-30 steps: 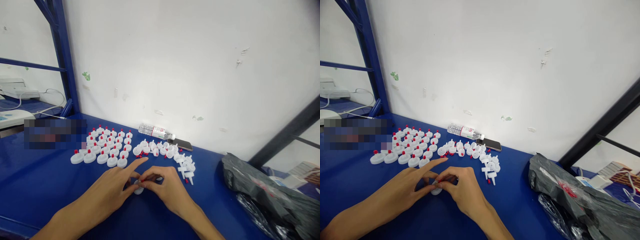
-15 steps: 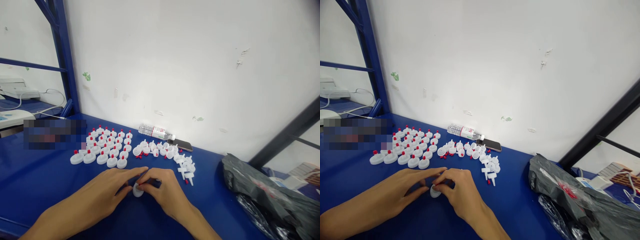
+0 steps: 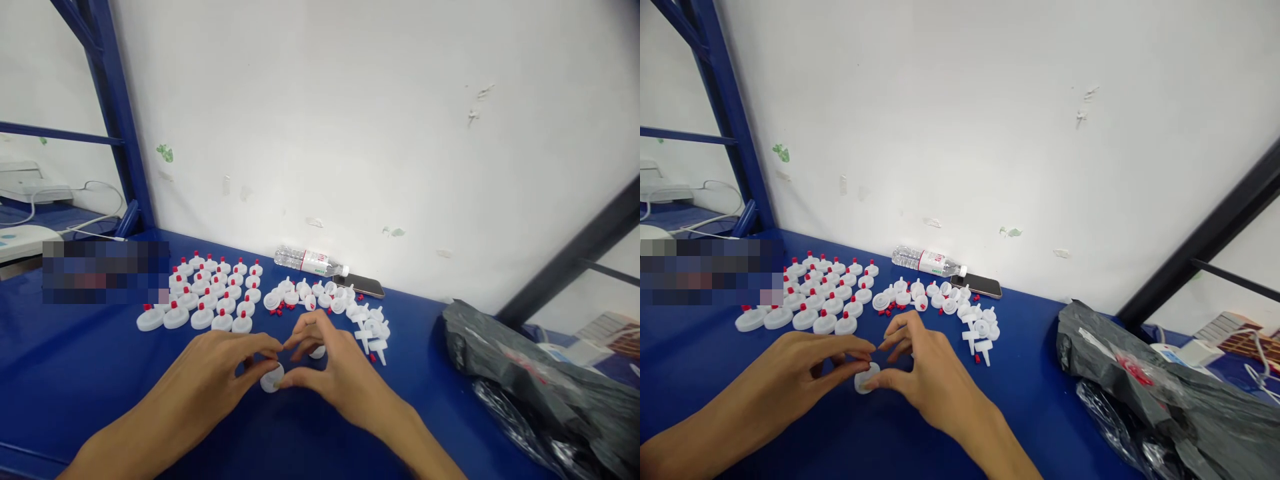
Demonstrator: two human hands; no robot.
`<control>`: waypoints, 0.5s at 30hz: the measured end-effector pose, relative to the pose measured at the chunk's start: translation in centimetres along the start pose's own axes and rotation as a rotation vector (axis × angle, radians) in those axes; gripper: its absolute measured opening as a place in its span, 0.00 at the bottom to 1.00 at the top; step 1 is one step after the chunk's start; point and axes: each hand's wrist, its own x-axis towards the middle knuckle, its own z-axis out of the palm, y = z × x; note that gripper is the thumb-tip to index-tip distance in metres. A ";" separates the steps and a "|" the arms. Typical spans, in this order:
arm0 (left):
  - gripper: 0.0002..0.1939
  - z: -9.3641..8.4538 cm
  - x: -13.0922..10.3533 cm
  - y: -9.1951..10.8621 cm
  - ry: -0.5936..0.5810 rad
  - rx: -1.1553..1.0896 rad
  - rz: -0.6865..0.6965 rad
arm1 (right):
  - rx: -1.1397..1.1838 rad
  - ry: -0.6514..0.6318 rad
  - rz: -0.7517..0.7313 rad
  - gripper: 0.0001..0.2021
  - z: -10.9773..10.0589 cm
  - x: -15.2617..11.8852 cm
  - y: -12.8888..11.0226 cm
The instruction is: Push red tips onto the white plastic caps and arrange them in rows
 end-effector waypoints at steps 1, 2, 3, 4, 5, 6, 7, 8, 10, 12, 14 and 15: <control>0.12 -0.1 0.0 0.1 -0.005 0.004 0.004 | -0.030 0.043 -0.012 0.20 -0.6 -0.1 -0.3; 0.12 -0.3 0.0 0.1 -0.014 0.007 0.007 | -0.073 0.104 -0.023 0.16 -1.3 -0.1 -0.6; 0.12 -0.6 -0.1 0.1 -0.026 0.013 0.011 | -0.136 0.180 -0.034 0.12 -2.0 -0.2 -0.8; 0.13 -1.1 -0.2 0.0 -0.038 0.028 0.013 | -0.221 0.262 -0.039 0.10 -2.7 -0.2 -0.9; 0.13 -1.7 -0.3 -0.2 -0.043 0.052 0.008 | -0.327 0.346 -0.042 0.11 -3.4 -0.3 -0.9; 0.13 -2.5 -0.5 -0.6 -0.050 0.084 -0.008 | -0.443 0.421 -0.045 0.13 -4.1 -0.3 -0.8; 0.13 -3.4 -0.7 -1.1 -0.060 0.121 -0.035 | -0.555 0.473 -0.046 0.13 -4.7 -0.4 -0.7; 0.13 -4.5 -0.9 -1.8 -0.064 0.161 -0.079 | -0.655 0.512 -0.051 0.14 -5.3 -0.5 -0.6; 0.12 -6.8 -1.4 -3.4 -0.121 0.237 -0.183 | -0.801 0.547 -0.056 0.17 -6.1 -0.6 -0.3; 0.13 -8.9 -1.7 -5.0 -0.114 0.354 -0.292 | -0.866 0.550 -0.051 0.20 -6.5 -0.6 -0.1; 0.15 -10.5 -1.8 -6.4 -0.122 0.461 -0.414 | -0.863 0.501 -0.047 0.20 -6.5 -0.6 -0.1; 0.16 -11.1 -1.8 -6.9 -0.130 0.497 -0.457 | -0.849 0.455 -0.051 0.20 -6.4 -0.6 -0.1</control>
